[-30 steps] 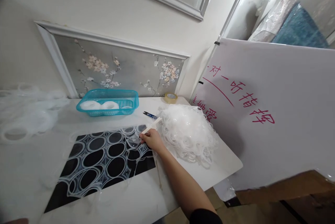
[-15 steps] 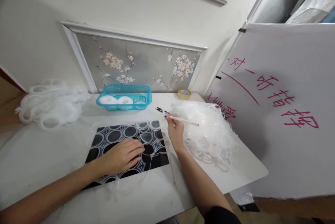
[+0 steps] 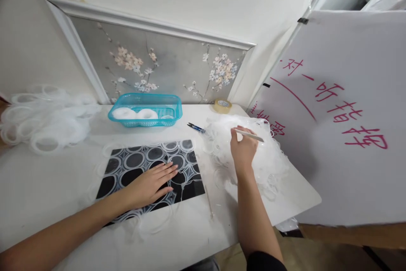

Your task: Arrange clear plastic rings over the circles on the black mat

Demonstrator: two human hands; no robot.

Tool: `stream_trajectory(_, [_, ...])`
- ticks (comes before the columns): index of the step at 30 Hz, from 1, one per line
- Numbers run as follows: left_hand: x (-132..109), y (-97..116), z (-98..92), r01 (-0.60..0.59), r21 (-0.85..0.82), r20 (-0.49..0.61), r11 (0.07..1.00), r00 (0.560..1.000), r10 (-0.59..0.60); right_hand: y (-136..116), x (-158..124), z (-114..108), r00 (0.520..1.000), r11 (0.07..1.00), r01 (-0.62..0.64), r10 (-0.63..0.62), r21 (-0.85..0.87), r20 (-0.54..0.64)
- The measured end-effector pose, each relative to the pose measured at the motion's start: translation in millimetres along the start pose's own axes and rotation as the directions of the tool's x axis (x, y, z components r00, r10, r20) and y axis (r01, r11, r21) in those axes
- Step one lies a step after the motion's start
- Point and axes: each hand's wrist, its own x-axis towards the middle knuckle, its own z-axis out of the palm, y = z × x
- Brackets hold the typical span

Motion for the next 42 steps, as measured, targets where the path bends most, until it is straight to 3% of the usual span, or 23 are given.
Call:
stream_trajectory(2, [1.5, 4.6, -1.8, 0.002, 0.048, -0.026, 0.999, 1.000, 0.000, -5.7, -1.7, -7.6, 0.996, 1.000, -0.003, 0.003, -0.001, -0.094])
stream_trajectory(6, [3.8, 15.1, -3.0, 0.020, 0.129, -0.066, 0.991, 0.998, -0.011, -4.9, -4.0, -12.1, 0.991, 0.994, -0.105, 0.106, -0.021, 0.079])
stream_trajectory(8, [3.6, 18.9, -0.7, 0.009, 0.143, -0.067, 0.990, 0.998, 0.001, -1.4, -4.2, -10.5, 0.992, 0.996, -0.092, 0.092, 0.001, 0.092])
stream_trajectory(13, [-0.8, 23.2, 9.8, -0.011, 0.216, -0.089, 0.976, 0.996, 0.031, -5.3, -4.2, -13.2, 0.987, 0.997, 0.032, -0.021, 0.069, -0.159])
stream_trajectory(15, [-2.3, 24.1, 12.4, -0.025, 0.268, -0.080, 0.963, 0.996, 0.049, -12.4, -6.4, -14.0, 0.997, 0.992, 0.006, 0.004, 0.127, -0.076])
stream_trajectory(17, [-2.7, 24.7, 13.1, -0.036, 0.301, -0.061, 0.953, 0.997, 0.057, -22.3, -12.7, -10.3, 0.996, 0.977, -0.038, 0.022, 0.212, 0.081])
stream_trajectory(20, [-1.3, 25.1, 11.6, -0.044, 0.309, -0.047, 0.950, 0.997, 0.061, -43.6, -33.1, 4.5, 0.951, 0.889, -0.127, -0.017, 0.440, 0.307])
stream_trajectory(23, [0.5, 25.1, 9.9, -0.061, 0.319, -0.048, 0.946, 0.996, 0.080, -69.6, -62.4, 22.7, 0.825, 0.751, -0.290, -0.119, 0.594, 0.553])
stream_trajectory(25, [1.0, 24.9, 9.9, -0.066, 0.313, -0.066, 0.947, 0.994, 0.091, -83.9, -80.4, 31.8, 0.726, 0.736, -0.321, -0.213, 0.596, 0.654])
stream_trajectory(27, [0.7, 24.7, 10.6, -0.055, 0.295, -0.087, 0.954, 0.993, 0.084, -92.3, -93.3, 37.3, 0.667, 0.752, -0.303, -0.271, 0.585, 0.694])
stream_trajectory(28, [0.4, 24.7, 11.1, -0.049, 0.287, -0.090, 0.957, 0.993, 0.078, -94.2, -97.6, 38.9, 0.661, 0.759, -0.290, -0.281, 0.583, 0.695])
stream_trajectory(33, [0.4, 25.7, 11.1, -0.050, 0.284, -0.073, 0.958, 0.995, 0.073, -92.5, -104.0, 40.8, 0.702, 0.788, -0.259, -0.244, 0.558, 0.670])
stream_trajectory(42, [0.1, 26.3, 12.5, -0.037, 0.248, -0.065, 0.968, 0.996, 0.054, -94.6, -103.6, 38.9, 0.698, 0.809, -0.237, -0.243, 0.537, 0.673])
